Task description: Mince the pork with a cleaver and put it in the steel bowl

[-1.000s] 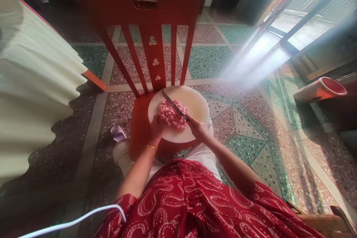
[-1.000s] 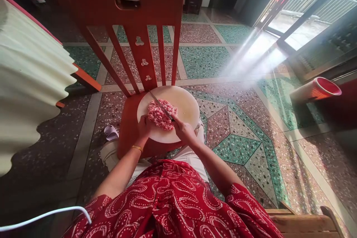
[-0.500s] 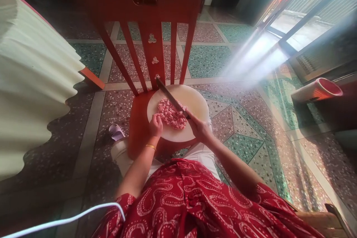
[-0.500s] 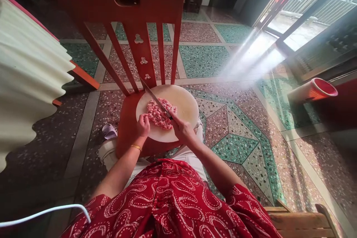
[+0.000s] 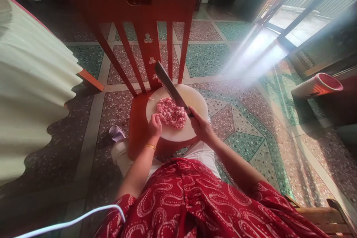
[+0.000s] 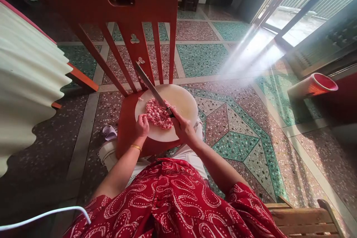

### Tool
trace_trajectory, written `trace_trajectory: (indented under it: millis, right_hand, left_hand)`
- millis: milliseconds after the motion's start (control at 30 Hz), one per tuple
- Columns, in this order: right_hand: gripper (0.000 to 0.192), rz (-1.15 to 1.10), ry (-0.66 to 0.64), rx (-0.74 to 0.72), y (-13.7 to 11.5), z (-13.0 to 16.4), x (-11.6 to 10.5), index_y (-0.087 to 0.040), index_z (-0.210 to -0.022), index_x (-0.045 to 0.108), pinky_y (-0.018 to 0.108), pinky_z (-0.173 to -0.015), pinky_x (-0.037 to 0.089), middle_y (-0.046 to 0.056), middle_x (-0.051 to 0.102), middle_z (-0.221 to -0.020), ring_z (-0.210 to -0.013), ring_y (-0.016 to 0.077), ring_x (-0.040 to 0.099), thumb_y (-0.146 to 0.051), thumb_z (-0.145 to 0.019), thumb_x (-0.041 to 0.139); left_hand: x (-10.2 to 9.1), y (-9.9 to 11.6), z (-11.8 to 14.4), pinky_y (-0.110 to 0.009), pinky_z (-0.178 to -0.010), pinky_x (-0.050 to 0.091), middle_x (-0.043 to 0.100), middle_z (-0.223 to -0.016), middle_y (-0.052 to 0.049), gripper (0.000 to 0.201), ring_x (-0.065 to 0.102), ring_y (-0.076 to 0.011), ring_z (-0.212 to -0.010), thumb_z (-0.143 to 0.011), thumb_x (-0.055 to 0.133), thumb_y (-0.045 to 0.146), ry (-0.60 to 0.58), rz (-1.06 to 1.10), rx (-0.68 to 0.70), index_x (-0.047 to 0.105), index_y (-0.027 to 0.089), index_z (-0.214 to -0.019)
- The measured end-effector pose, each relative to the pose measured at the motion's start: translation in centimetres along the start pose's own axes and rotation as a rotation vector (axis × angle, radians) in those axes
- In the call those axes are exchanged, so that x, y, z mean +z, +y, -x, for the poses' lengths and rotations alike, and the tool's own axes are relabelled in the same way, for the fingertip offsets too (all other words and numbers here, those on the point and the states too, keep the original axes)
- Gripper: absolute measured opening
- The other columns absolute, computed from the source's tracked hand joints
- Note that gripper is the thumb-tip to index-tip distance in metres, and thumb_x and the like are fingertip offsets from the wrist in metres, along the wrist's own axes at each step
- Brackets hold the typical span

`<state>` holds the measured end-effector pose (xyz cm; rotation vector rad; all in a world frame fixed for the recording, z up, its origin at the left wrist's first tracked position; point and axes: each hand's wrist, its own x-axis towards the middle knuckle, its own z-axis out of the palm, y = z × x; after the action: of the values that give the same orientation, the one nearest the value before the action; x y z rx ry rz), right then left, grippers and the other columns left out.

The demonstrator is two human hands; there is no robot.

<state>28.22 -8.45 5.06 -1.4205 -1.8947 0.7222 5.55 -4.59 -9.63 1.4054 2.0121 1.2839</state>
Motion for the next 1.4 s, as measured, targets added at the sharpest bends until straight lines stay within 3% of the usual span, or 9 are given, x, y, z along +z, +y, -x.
trace_trajectory:
  millis: [233, 333, 433, 533, 700, 800, 1033, 1233, 1400]
  right_hand:
    - [0.043, 0.059, -0.246, 0.169, 5.1, 1.8, 3.2, -0.023, -0.131, 0.059, 0.028, -0.073, 0.052, 0.006, 0.073, -0.095, -0.084, 0.0224, 0.069, -0.035, -0.091, 0.047]
    - [0.052, -0.180, -0.246, 0.263, 5.3, 1.4, 2.1, -0.018, -0.132, 0.057, 0.023, -0.054, 0.047, 0.001, 0.064, -0.064, -0.057, 0.0149, 0.061, -0.046, -0.090, 0.045]
    - [0.071, -0.483, -0.296, 0.404, 4.4, 0.8, 0.2, -0.012, -0.142, 0.044, 0.018, -0.036, 0.030, -0.009, 0.041, -0.044, -0.036, 0.0083, 0.039, -0.057, -0.087, 0.043]
    - [0.081, -0.601, -0.311, 0.488, 4.3, 0.2, -1.6, -0.010, -0.146, 0.035, 0.016, -0.032, 0.024, -0.012, 0.038, -0.043, -0.032, 0.0064, 0.031, -0.059, -0.082, 0.049]
    - [0.085, -0.607, -0.258, 0.549, 6.6, -0.4, -2.9, -0.012, -0.146, 0.035, 0.016, -0.030, 0.025, -0.011, 0.041, -0.043, -0.031, 0.0069, 0.034, -0.062, -0.080, 0.052]
    - [0.084, -0.594, -0.267, 0.560, 8.0, -1.1, -3.1, -0.012, -0.146, 0.036, 0.016, -0.031, 0.027, -0.011, 0.043, -0.045, -0.032, 0.0071, 0.037, -0.062, -0.080, 0.052]
    - [0.079, -0.579, -0.339, 0.600, 9.9, -4.5, -3.9, -0.018, -0.144, 0.039, 0.015, -0.030, 0.026, -0.010, 0.044, -0.048, -0.032, 0.0063, 0.038, -0.063, -0.081, 0.052]
    - [0.068, -0.559, -0.440, 0.644, 13.1, -6.8, -4.3, -0.023, -0.142, 0.040, 0.014, -0.030, 0.027, -0.009, 0.046, -0.051, -0.034, 0.0060, 0.040, -0.059, -0.086, 0.051]
    - [0.047, -0.485, -0.601, 0.649, 16.3, -9.6, -4.5, -0.021, -0.123, 0.052, 0.014, -0.032, 0.031, -0.007, 0.049, -0.053, -0.035, 0.0059, 0.042, -0.053, -0.089, 0.052]
  left_hand:
    - [-0.2, -0.3, 0.1, -0.030, -0.071, 0.048, 0.067, -0.087, -0.009, 0.020, 0.063, -0.0193, -0.077, -0.086, 0.043, 0.024, 0.013, 0.032, -0.044, 0.059, 0.016, -0.095]
    - [-0.7, 0.0, -0.9, -0.032, -0.077, 0.050, 0.067, -0.092, -0.010, 0.024, 0.063, -0.0199, -0.085, -0.089, 0.039, 0.024, 0.040, 0.102, -0.048, 0.060, 0.015, -0.097]
    - [-1.3, 0.4, -3.9, -0.035, -0.089, 0.048, 0.066, -0.101, -0.013, 0.028, 0.062, -0.0220, -0.098, -0.088, 0.038, 0.021, 0.065, 0.052, 0.025, 0.061, 0.013, -0.101]
    - [-1.4, 0.1, -8.3, -0.038, -0.097, 0.045, 0.064, -0.110, -0.016, 0.031, 0.059, -0.0238, -0.107, -0.083, 0.045, 0.015, 0.030, -0.078, 0.122, 0.061, 0.010, -0.109]
    - [0.1, -1.1, -14.0, -0.040, -0.096, 0.046, 0.066, -0.104, -0.017, 0.051, 0.061, -0.0271, -0.103, -0.068, 0.069, 0.017, -0.235, -0.280, 0.157, 0.058, 0.007, -0.117]
    - [0.7, -1.7, -15.4, -0.036, -0.090, 0.048, 0.068, -0.101, -0.016, 0.039, 0.064, -0.0242, -0.095, -0.074, 0.062, 0.015, -0.325, -0.318, 0.098, 0.063, 0.009, -0.113]
    - [0.2, -1.9, -17.3, -0.031, -0.087, 0.047, 0.072, -0.097, -0.012, 0.023, 0.066, -0.0219, -0.090, -0.080, 0.051, 0.014, -0.320, -0.379, 0.070, 0.071, 0.016, -0.090]
    - [-0.3, 0.4, -15.7, -0.030, -0.076, 0.053, 0.072, -0.090, -0.009, 0.031, 0.067, -0.0173, -0.078, -0.085, 0.048, 0.030, -0.261, -0.039, -0.090, 0.068, 0.014, -0.103]
    - [0.9, 3.6, -9.5, -0.038, -0.103, 0.044, 0.070, -0.106, -0.008, 0.026, 0.061, -0.0205, -0.107, -0.086, 0.049, 0.029, -0.531, -0.037, 0.310, 0.070, 0.018, -0.098]
